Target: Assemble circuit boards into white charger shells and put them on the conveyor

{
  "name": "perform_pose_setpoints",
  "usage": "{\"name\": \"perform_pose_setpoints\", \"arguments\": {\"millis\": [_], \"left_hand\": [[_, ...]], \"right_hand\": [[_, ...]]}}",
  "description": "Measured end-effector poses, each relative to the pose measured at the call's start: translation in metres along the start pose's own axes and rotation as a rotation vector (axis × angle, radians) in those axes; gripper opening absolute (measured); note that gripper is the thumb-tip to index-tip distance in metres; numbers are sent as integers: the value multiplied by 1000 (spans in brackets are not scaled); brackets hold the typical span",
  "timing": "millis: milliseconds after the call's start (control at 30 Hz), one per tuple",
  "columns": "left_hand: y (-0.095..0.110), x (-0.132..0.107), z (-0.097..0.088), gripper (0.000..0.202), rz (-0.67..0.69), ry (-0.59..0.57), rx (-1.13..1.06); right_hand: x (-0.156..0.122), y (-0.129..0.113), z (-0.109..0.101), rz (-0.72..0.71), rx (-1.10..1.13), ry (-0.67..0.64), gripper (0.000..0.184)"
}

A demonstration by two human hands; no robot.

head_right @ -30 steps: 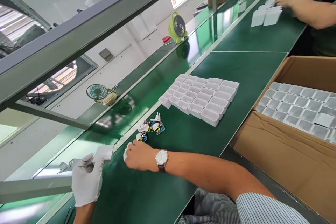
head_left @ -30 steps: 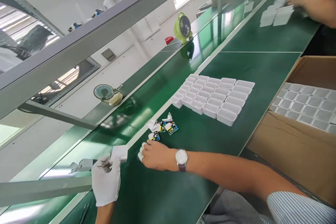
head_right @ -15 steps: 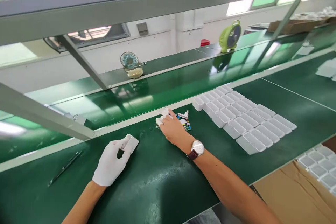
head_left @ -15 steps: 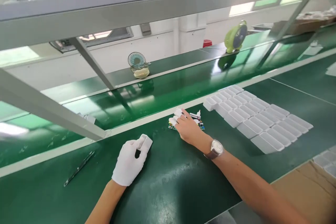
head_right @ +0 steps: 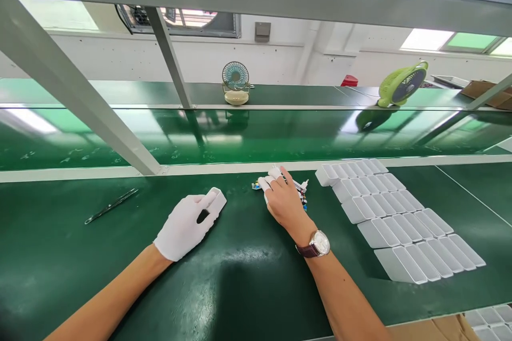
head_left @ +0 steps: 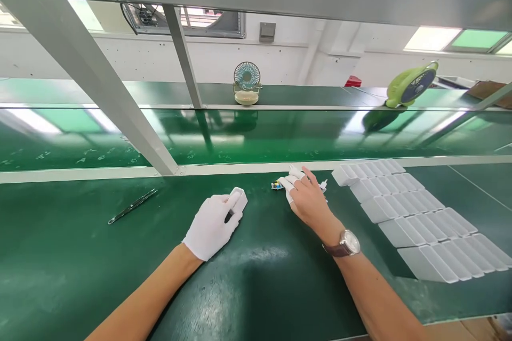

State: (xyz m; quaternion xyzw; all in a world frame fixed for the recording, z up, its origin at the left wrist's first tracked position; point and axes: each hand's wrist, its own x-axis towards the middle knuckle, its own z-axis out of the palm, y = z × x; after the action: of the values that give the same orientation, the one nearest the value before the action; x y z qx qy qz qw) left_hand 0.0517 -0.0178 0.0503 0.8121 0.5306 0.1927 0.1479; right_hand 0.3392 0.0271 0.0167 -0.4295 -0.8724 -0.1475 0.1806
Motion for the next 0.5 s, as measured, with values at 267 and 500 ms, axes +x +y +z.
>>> {"name": "perform_pose_setpoints", "arguments": {"millis": [267, 500], "left_hand": [[-4, 0, 1, 12, 37, 19, -25], [-5, -4, 3, 4, -25, 50, 88]], "right_hand": [[2, -44, 1, -223, 394, 115, 35], [3, -58, -14, -89, 538, -58, 65]]}}
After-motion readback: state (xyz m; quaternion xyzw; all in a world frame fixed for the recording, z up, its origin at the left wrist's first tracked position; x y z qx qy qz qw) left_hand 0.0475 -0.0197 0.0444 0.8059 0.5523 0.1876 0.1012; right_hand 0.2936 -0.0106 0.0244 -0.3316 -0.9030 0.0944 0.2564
